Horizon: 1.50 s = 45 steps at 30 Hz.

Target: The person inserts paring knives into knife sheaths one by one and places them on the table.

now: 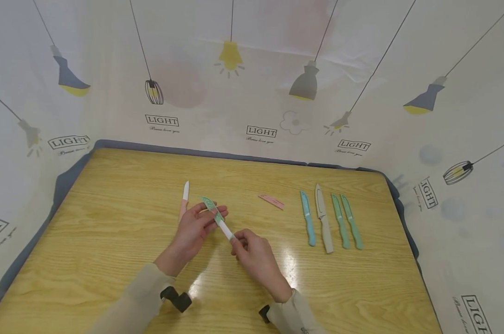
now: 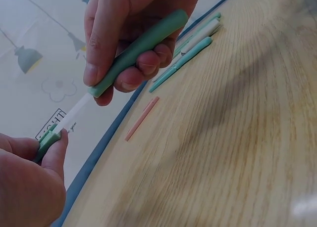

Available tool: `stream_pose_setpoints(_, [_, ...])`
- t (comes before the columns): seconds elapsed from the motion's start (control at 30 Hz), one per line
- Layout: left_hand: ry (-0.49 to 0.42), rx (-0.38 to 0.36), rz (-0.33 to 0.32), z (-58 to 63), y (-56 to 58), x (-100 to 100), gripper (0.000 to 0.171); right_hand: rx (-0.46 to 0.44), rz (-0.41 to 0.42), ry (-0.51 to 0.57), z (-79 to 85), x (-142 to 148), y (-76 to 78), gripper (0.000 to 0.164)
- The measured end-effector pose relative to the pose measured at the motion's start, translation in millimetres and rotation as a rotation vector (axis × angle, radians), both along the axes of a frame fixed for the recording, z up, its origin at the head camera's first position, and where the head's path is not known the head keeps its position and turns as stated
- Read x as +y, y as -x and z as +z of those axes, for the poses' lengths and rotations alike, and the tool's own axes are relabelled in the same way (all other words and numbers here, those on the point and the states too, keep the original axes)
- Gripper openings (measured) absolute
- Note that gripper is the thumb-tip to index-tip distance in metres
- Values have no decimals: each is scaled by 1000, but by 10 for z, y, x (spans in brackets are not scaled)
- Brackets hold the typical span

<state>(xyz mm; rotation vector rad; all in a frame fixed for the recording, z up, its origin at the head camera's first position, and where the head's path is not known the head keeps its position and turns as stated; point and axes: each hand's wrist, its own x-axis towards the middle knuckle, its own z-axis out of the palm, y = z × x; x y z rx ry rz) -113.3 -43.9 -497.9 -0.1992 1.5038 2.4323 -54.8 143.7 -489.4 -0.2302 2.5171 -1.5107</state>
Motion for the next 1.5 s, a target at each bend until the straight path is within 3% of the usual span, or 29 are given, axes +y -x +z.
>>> stream_pose_setpoints(0.47, [10, -17, -5, 67, -26, 27, 39, 26, -1, 11, 1, -33, 20, 16])
stream_pose_setpoints(0.77, [22, -5, -14, 58, -28, 35, 39, -26, -34, 12, 25, -53, 39, 16])
stream_pose_setpoints(1.5, [25, 1, -28, 28, -60, 102, 37, -34, -54, 33, 29, -77, 70, 19])
